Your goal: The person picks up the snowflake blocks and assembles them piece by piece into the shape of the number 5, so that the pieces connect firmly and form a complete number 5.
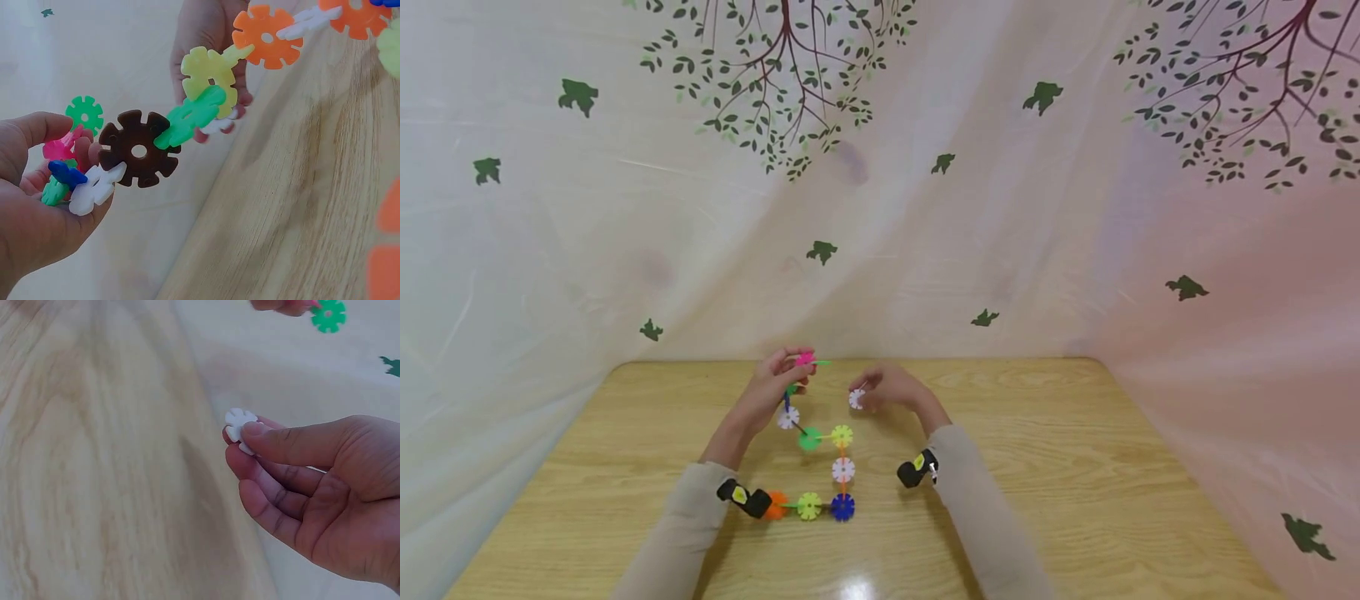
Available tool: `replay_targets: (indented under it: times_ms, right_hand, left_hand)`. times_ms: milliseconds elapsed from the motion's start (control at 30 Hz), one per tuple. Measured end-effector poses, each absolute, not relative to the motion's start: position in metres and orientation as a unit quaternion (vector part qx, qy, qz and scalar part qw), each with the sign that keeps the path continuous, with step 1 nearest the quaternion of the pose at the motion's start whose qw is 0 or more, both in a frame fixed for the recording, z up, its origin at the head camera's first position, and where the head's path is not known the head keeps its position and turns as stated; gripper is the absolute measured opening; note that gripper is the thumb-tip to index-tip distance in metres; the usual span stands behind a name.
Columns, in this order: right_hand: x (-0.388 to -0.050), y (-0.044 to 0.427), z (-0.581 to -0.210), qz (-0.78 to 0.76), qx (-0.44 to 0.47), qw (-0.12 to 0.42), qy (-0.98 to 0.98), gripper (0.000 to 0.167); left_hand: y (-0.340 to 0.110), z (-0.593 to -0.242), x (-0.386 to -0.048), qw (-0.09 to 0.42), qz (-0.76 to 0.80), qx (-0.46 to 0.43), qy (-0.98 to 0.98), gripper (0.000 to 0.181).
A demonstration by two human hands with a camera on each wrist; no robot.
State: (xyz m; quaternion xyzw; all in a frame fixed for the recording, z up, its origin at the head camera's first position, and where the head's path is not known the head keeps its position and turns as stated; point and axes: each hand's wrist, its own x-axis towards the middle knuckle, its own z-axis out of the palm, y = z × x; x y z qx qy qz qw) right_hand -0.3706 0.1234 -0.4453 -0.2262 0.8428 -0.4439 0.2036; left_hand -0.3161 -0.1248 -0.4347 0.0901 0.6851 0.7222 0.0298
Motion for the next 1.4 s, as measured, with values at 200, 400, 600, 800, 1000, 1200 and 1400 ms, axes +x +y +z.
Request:
replay_targets:
  times_ms: [200,400,600,800,1000,1200,1400]
  right_hand:
    - [-0.366,0.127,-0.435,-0.508,-0.229,0.159,0.815,0.031]
    - [-0.357,0.126,-0.421,-0.572,-0.216,0.117,0.783,0.031]
    - [-0.350,0.120,-0.413,-0.613,-0.195,0.088,0.760,0.029]
    - [-0.347,0.114,-0.411,-0.641,-0.192,0.064,0.740,0.028]
    - [-0.348,0.113,-0.415,-0.648,-0.186,0.057,0.737,0.026]
    - [-0.347,0.112,-0.415,-0.648,-0.178,0.055,0.738,0.025]
    - [-0.346,0.110,-0.415,-0.658,-0.167,0.064,0.732,0.020]
  left_hand:
    - [-0.122,-0.436,-0.315,0.031,0.726,0.095,0.681,0.037]
    - [-0.120,-0.435,-0.315,0.031,0.726,0.102,0.679,0.036]
    - [-0.118,-0.436,-0.316,0.037,0.726,0.107,0.679,0.034]
    - [-0.118,-0.437,-0.316,0.037,0.727,0.109,0.677,0.032]
    - [-0.118,-0.437,-0.315,0.037,0.729,0.104,0.675,0.033]
    - [-0.118,-0.438,-0.315,0.036,0.728,0.109,0.675,0.030]
    - [-0.118,-0.439,-0.317,0.036,0.722,0.116,0.681,0.032]
